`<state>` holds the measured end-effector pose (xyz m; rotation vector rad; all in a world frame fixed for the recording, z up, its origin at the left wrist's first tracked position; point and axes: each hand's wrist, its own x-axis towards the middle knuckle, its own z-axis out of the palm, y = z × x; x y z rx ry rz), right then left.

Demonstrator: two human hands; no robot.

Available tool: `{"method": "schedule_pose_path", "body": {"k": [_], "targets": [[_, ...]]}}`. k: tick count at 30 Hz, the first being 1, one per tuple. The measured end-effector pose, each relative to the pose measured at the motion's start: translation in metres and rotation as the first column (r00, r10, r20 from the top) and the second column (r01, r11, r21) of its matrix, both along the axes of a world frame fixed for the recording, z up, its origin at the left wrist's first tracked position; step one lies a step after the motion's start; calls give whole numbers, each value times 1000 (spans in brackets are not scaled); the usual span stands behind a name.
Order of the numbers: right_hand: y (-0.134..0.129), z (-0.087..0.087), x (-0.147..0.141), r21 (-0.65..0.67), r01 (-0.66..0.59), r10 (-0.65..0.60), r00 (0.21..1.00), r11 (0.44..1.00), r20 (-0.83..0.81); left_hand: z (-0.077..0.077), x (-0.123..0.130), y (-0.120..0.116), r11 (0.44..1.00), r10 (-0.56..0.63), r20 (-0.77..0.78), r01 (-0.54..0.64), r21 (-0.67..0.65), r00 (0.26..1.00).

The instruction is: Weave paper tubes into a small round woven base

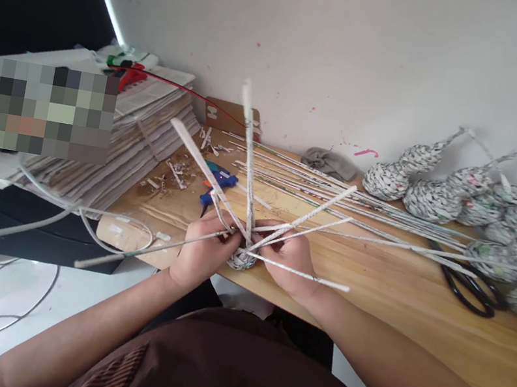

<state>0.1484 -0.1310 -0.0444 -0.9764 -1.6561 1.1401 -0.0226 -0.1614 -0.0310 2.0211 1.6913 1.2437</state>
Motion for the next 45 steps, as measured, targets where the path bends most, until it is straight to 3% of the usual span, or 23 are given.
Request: {"method": "schedule_pose_path", "body": {"k": [6,11,17,22,26,30,35,39,45], "targets": [[3,-7,2,69,33,-37,998,997,55,6,-4,1,994,-86,-59,82,-68,995],[2,-8,3,159,-14,1,997,987,83,10,-4,-1,996,-93,-138,94,0,986],[-2,-5,3,318,-55,11,990,946,139,9,-10,-3,980,-176,-187,190,56,966],[-4,-7,2,426,-72,-6,984,902,178,11,-8,-9,997,-28,-65,23,-79,997],[-7,-3,2,440,-125,35,978,889,207,12,-6,-13,979,-22,74,37,-200,997],[-9,3,3,414,-137,63,980,900,187,10,-8,-17,977,18,118,7,-215,993],[-7,7,7,359,-212,177,976,909,126,8,-7,-18,967,57,336,32,-253,940],[-6,6,9,352,-197,155,977,915,145,11,-8,-17,964,10,241,54,-260,971],[-7,4,4,413,-163,90,978,896,189,7,-10,-19,985,-8,133,31,-168,991]]}}
